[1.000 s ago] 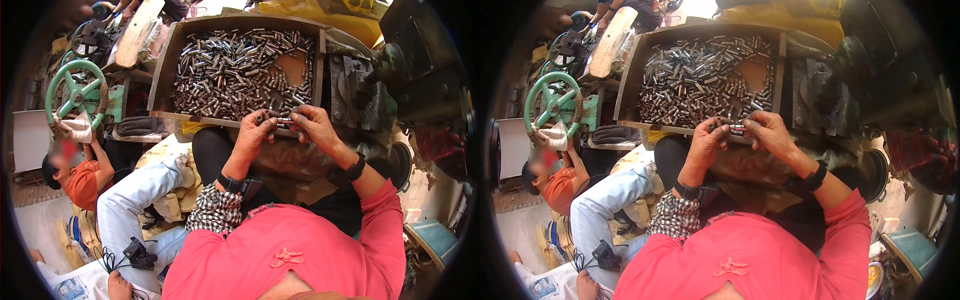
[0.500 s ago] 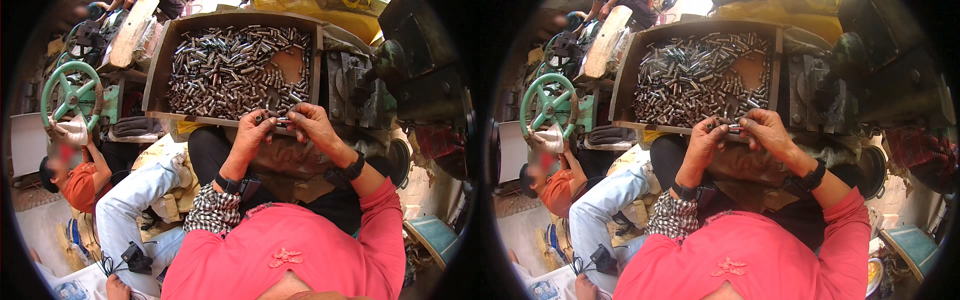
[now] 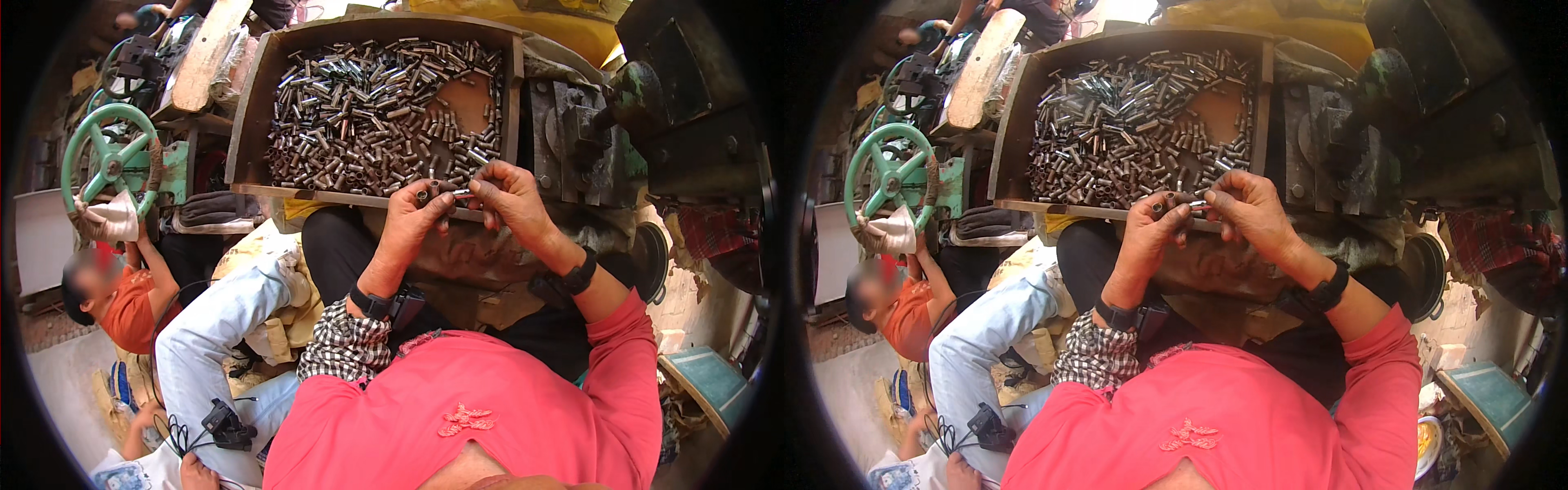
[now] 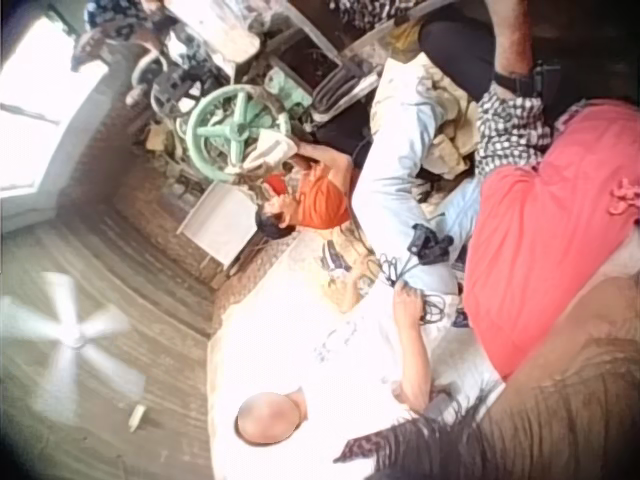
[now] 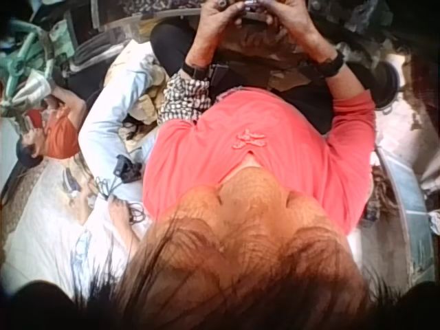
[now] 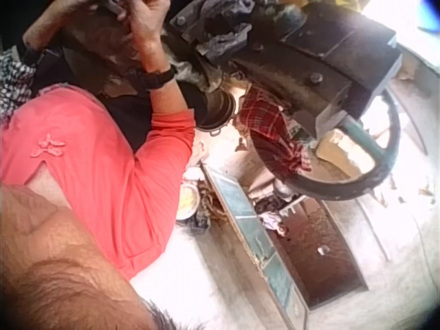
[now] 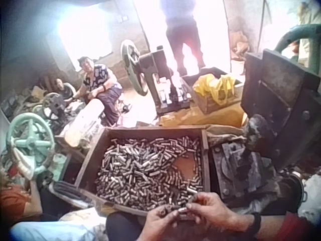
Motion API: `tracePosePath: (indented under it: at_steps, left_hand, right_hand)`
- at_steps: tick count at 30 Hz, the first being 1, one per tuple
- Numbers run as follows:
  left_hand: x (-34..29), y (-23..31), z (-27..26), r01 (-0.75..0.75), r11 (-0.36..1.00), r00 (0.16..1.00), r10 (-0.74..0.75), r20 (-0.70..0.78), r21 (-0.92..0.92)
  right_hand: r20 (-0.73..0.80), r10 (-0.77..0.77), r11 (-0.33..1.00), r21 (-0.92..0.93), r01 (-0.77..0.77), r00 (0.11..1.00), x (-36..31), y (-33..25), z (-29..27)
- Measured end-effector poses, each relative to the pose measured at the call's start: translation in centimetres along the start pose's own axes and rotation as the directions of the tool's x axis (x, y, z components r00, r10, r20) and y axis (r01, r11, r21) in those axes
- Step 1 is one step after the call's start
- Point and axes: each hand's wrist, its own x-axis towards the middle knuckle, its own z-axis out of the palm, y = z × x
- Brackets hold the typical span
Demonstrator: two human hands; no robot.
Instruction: Inspecting and sorting small metal industrial components from a tray.
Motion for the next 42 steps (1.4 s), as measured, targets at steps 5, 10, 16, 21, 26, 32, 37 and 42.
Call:
tracePosePath:
  at_steps: [5,10,16,21,26,32,37,42]
  left_hand:
    - [-0.1,0.2,0.1,0.041,0.994,0.997,-0.048,-0.063,-0.105]
    - [-0.3,0.3,0.1,-0.004,0.992,0.998,-0.003,-0.055,-0.123]
    - [-0.4,0.3,0.3,-0.001,0.993,1.000,-0.003,-0.031,-0.116]
    - [-0.5,0.4,0.4,-0.003,0.993,0.999,-0.001,-0.038,-0.114]
    - [-0.4,0.3,0.6,-0.015,0.995,0.999,0.010,-0.047,-0.103]
    - [-0.4,0.4,0.6,-0.051,0.998,0.999,0.051,-0.007,0.023]
    - [-0.4,0.5,0.8,-0.044,0.994,0.999,0.047,-0.025,0.098]
    - [-0.6,1.0,0.6,-0.012,0.984,0.998,0.000,0.068,0.176]
  right_hand:
    - [-0.104,-0.064,0.996,-0.070,0.057,0.992,0.0,-0.6,-0.4]
    - [-0.021,-0.018,0.998,-0.055,0.017,1.000,0.1,-1.1,-1.0]
    - [0.009,0.021,0.996,-0.091,-0.020,1.000,-0.2,-0.8,-0.5]
    - [0.045,0.025,0.999,-0.047,-0.023,0.999,-0.1,-0.7,-0.5]
    - [0.016,0.067,0.998,0.007,-0.067,0.998,-0.2,-0.6,-0.5]
    - [0.011,0.057,0.998,0.007,-0.057,0.998,-0.2,-0.7,-0.5]
    - [0.016,0.084,0.996,0.039,-0.084,0.996,0.0,-0.4,-0.7]
    - [0.072,0.122,0.990,0.061,-0.126,0.990,0.3,-0.2,-1.3]
